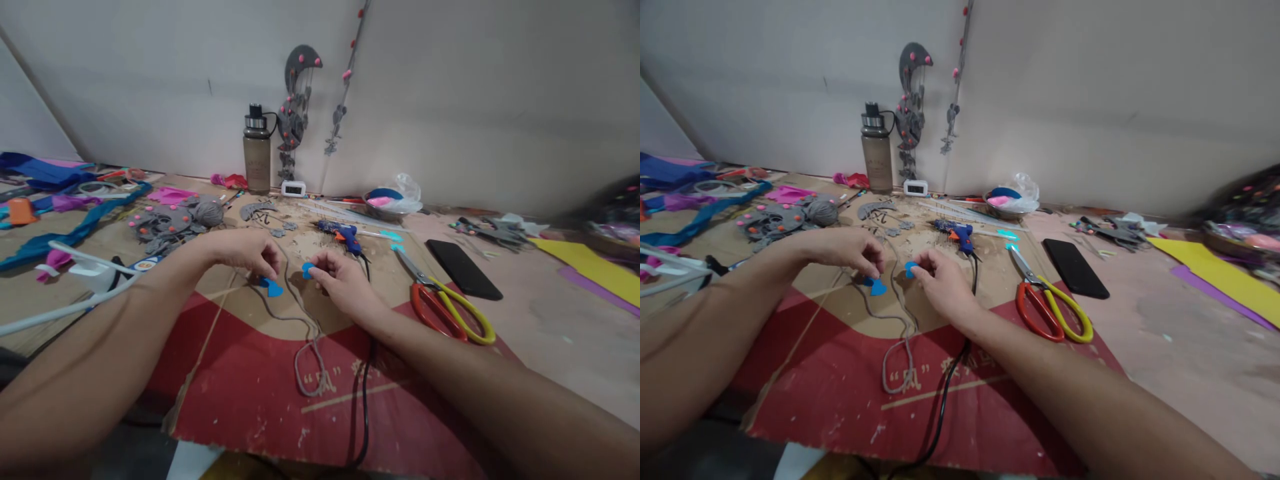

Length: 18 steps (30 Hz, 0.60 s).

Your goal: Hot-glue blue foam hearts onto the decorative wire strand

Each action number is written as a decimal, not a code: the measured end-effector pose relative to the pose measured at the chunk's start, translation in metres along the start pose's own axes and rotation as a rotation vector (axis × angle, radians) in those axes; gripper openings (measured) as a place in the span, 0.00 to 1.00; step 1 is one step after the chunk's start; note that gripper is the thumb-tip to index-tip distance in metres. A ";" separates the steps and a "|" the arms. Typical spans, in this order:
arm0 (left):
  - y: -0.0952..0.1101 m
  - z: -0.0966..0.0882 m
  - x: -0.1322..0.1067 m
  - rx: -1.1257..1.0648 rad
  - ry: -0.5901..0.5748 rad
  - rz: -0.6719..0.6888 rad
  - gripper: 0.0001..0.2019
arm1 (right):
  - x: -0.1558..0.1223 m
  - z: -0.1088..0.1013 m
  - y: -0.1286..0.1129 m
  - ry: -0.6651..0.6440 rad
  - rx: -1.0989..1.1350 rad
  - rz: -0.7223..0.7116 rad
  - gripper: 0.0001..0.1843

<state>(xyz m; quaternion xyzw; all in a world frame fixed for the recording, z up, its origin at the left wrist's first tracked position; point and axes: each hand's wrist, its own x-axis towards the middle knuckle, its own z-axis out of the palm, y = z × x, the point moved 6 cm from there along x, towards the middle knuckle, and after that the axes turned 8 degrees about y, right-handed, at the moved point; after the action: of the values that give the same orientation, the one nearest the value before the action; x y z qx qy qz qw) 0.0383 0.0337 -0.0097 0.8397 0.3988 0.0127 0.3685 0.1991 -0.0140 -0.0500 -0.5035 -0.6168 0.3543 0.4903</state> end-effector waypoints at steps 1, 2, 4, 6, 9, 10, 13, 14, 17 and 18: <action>0.000 0.001 0.000 0.007 -0.004 0.008 0.06 | 0.000 0.000 0.000 -0.005 0.000 0.006 0.06; 0.001 0.000 0.001 0.005 0.013 0.018 0.06 | 0.000 0.001 0.000 -0.009 0.011 0.019 0.07; 0.005 -0.002 0.003 -0.033 0.103 0.039 0.07 | -0.001 0.000 0.000 -0.004 0.051 0.056 0.07; 0.009 -0.004 0.006 -0.119 0.208 0.049 0.08 | 0.000 -0.002 -0.001 0.022 0.091 0.092 0.08; 0.017 0.004 0.009 -0.275 0.279 0.044 0.13 | 0.000 -0.006 -0.003 0.079 0.144 0.136 0.09; 0.020 0.008 0.010 -0.314 0.283 0.046 0.14 | 0.000 -0.007 -0.004 0.093 0.165 0.149 0.10; 0.030 0.015 0.012 -0.336 0.332 0.102 0.11 | 0.000 -0.009 -0.007 0.109 0.205 0.167 0.11; 0.032 0.015 0.012 -0.340 0.369 0.125 0.10 | 0.000 -0.008 -0.008 0.104 0.208 0.166 0.11; 0.033 0.005 0.010 -0.463 0.516 0.157 0.08 | 0.000 -0.007 -0.012 0.071 0.221 0.169 0.10; 0.030 -0.001 0.009 -0.547 0.568 0.155 0.09 | 0.000 -0.007 -0.012 0.065 0.225 0.176 0.10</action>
<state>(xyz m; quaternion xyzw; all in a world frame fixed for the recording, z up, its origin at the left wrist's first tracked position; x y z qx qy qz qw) 0.0641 0.0278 0.0078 0.7011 0.4021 0.3780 0.4515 0.2022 -0.0174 -0.0367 -0.5087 -0.5106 0.4464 0.5303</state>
